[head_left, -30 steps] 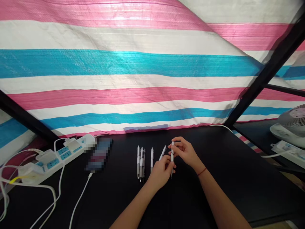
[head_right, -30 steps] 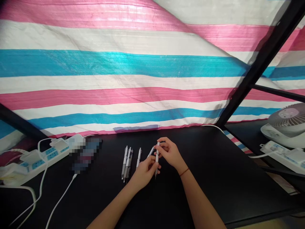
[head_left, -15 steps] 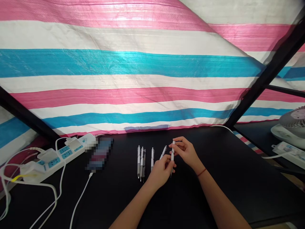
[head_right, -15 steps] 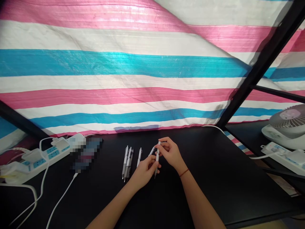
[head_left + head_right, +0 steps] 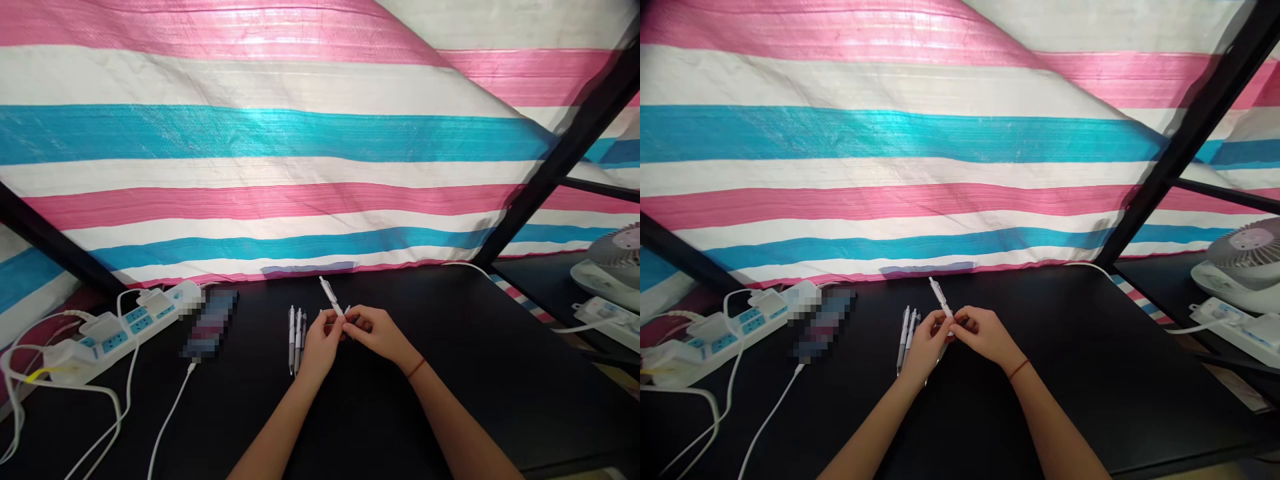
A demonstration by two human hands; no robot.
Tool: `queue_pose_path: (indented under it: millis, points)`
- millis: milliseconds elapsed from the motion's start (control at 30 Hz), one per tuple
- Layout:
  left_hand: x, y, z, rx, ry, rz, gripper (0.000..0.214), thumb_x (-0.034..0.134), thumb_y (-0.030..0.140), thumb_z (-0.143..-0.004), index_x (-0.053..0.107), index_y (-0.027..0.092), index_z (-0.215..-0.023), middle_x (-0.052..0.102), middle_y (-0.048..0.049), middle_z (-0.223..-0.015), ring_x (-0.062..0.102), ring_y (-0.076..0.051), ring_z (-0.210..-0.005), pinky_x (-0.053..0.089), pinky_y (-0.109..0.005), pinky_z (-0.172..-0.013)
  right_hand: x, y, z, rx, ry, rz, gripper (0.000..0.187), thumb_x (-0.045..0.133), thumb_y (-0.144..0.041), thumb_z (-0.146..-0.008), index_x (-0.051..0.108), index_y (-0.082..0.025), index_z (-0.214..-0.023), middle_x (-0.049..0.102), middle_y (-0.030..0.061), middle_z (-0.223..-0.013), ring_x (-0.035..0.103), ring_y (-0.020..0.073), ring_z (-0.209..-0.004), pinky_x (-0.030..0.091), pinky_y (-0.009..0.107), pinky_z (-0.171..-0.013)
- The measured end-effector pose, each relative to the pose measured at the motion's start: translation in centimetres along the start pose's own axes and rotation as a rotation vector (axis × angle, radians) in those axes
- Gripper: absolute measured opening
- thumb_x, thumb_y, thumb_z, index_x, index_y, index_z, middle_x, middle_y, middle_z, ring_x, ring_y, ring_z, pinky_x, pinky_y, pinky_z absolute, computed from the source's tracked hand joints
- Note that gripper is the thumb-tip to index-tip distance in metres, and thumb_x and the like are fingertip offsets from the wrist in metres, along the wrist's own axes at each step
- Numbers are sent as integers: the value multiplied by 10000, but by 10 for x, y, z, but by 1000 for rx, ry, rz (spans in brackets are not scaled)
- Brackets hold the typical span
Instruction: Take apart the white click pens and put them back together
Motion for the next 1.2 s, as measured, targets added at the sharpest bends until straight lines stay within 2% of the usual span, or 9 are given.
queue_pose_path:
  millis: [133, 233, 300, 400, 533, 633, 833, 1033, 1200]
  points:
    - [-3, 0, -1, 12, 8, -84, 352, 579, 451, -795, 620, 148, -970, 655, -67, -888, 611, -160, -744, 471, -225, -572, 5, -1, 0, 2, -18, 3, 126, 613, -286, -800, 655, -188, -866, 643, -3, -702, 576, 112, -577, 450, 210, -527]
    - [-1, 6, 0, 46, -28, -216, 378, 478, 463, -859, 616, 166, -1048, 659, -42, -811, 599, -152, -660, 452, -240, -552, 2, 7, -1, 31, 18, -53, 118, 600, -273, -791, 635, -178, -852, 655, 10, -722, 600, 130, -619, 470, 225, -566]
    - [1, 15, 2, 109, -40, -355, 368, 419, 434, -897, 609, 187, -1092, 671, -39, -841, 609, -161, -689, 476, -277, -636, -10, 17, -2, 75, 115, -26, 112, 589, -273, -782, 623, -177, -829, 643, 5, -682, 594, 134, -596, 460, 228, -553]
    - [5, 33, 7, 289, -33, -616, 293, 418, 350, -909, 632, 209, -1052, 665, -55, -977, 603, -202, -896, 459, -340, -824, -35, 37, 0, 164, 291, 136, 115, 563, -286, -778, 606, -183, -752, 597, -10, -590, 562, 137, -532, 425, 238, -526]
    - [11, 38, 12, 412, -30, -884, 261, 408, 266, -908, 640, 204, -1011, 649, -66, -983, 567, -227, -934, 438, -387, -867, -52, 58, 1, 239, 369, 384, 153, 545, -293, -777, 575, -204, -656, 538, -25, -516, 526, 145, -505, 370, 251, -522]
    - [13, 35, 12, 428, -42, -970, 253, 405, 235, -907, 638, 200, -1000, 641, -65, -978, 563, -222, -909, 448, -371, -840, -52, 69, 0, 279, 363, 490, 168, 533, -298, -789, 549, -217, -642, 536, -28, -508, 531, 150, -498, 335, 249, -510]
    - [12, 34, 13, 432, -19, -1097, 222, 438, 233, -895, 632, 205, -1000, 625, -67, -978, 561, -227, -897, 434, -360, -826, -48, 74, -3, 330, 360, 638, 176, 514, -335, -843, 578, -227, -720, 586, -6, -557, 561, 164, -542, 276, 242, -502]
    - [11, 23, 11, 385, -27, -1239, 224, 466, 250, -885, 616, 214, -1047, 628, -67, -992, 554, -243, -907, 413, -358, -778, -46, 74, -2, 324, 339, 606, 212, 510, -436, -849, 591, -243, -811, 588, -18, -577, 567, 167, -566, 289, 240, -510]
    - [13, 20, 10, 385, -54, -1270, 234, 472, 195, -880, 604, 216, -1072, 646, -63, -978, 558, -253, -902, 405, -366, -758, -47, 62, -1, 223, 359, 550, 170, 536, -378, -823, 602, -232, -880, 562, -22, -611, 550, 155, -570, 349, 247, -538]
Point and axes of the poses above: each hand's wrist, its own z-axis away from the middle knuckle, its own x-axis out of the palm, y = z × x, the point moved 10 cm from there along -z, towards the middle knuckle
